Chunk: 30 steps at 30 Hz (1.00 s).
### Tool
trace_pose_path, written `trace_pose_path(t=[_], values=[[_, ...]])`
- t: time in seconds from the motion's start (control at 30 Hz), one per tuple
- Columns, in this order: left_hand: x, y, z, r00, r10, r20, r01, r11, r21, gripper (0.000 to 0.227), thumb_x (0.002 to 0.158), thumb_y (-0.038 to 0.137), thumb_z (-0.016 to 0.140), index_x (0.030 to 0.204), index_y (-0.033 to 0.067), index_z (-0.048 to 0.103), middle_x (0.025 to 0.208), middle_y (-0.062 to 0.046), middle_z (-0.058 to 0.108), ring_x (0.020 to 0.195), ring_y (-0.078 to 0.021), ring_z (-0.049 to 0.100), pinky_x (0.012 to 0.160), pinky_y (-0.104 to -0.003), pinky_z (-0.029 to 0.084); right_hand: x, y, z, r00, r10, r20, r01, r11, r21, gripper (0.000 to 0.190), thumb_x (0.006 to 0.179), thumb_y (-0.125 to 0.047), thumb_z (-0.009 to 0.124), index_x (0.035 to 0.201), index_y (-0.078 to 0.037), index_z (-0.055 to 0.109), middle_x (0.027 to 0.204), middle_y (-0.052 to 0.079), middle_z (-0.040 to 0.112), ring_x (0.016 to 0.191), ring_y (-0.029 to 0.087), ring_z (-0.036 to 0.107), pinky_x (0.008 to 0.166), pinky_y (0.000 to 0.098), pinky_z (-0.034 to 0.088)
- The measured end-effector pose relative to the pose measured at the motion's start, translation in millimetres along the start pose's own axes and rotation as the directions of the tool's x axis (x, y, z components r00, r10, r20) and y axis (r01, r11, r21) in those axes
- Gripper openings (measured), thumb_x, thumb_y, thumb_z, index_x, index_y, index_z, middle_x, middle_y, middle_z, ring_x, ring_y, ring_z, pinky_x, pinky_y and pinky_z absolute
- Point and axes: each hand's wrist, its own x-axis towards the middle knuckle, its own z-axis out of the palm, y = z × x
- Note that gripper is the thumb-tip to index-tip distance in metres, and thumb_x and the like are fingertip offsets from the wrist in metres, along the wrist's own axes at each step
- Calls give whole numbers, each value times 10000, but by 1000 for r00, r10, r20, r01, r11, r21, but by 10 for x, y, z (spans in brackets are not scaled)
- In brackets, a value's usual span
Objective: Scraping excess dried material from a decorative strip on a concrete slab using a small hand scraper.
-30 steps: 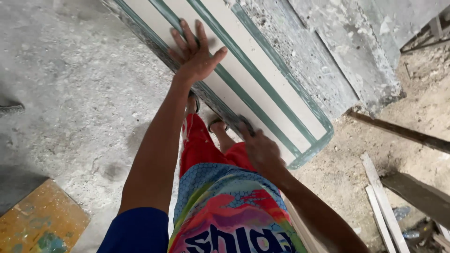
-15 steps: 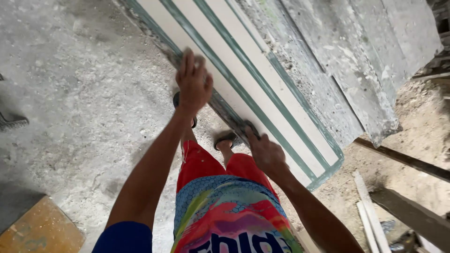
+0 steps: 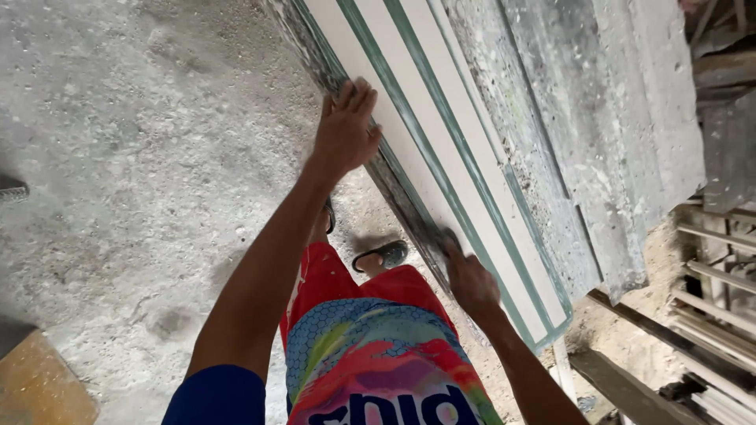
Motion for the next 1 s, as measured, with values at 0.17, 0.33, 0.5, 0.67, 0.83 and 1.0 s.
trace_pose_path(t=[0.17, 0.33, 0.5, 0.67, 0.83, 1.0], values=[[267, 76, -9, 991, -133, -21, 133, 991, 20, 914, 983, 521, 639, 1606, 40, 173, 1561, -272, 146, 1465, -497, 74, 1192, -673, 88, 74, 123, -239, 977, 97, -188, -55, 975, 213, 517, 1053, -400, 357, 1538, -231, 422, 961, 147, 616, 663, 252, 629, 535, 399, 537], [493, -247, 777, 962, -110, -249, 141, 984, 107, 1238, 1020, 778, 578, 1645, -43, -107, 1650, -309, -243, 1468, -540, -281, 1112, -849, 107, 424, 453, -102, 915, -127, -384, 132, 991, -13, 485, 1055, -364, 457, 1479, -134, 514, 818, 144, 634, 526, 244, 611, 426, 396, 515], [415, -41, 196, 974, -214, 74, 213, 977, 15, 1121, 1003, 518, 614, 1630, -71, -106, 1630, -313, -244, 1446, -519, -290, 1230, -679, -73, 636, -99, -716, 979, -130, -154, 112, 987, -118, 515, 1081, -388, 332, 1562, -213, 389, 849, 136, 616, 451, 153, 553, 340, 311, 480], [410, -50, -48, 955, -226, 192, 222, 974, 46, 1163, 928, 544, 622, 1636, -12, -114, 1642, -233, -255, 1462, -461, -279, 1236, -632, -58, 836, -297, -1005, 899, -291, -327, 278, 957, -90, 451, 1078, -356, 427, 1482, -179, 521, 747, 142, 615, 432, 193, 556, 343, 348, 464], [442, -131, -210, 949, -209, 237, 190, 977, 100, 1162, 848, 556, 639, 1642, 46, -39, 1695, -195, -109, 1513, -470, -136, 1238, -615, 41, 708, 341, -448, 935, -272, -227, 232, 954, -189, 478, 1095, -408, 323, 1558, -292, 348, 826, 110, 617, 458, 113, 523, 312, 247, 450], [430, -219, 35, 971, -177, 159, 164, 982, 93, 1209, 819, 562, 738, 1651, 40, 33, 1698, -182, -73, 1518, -498, -68, 1245, -586, 112, 696, 287, -460, 922, -305, -240, 267, 947, -180, 470, 1101, -363, 341, 1568, -301, 347, 758, 100, 606, 370, 75, 448, 242, 213, 330]])
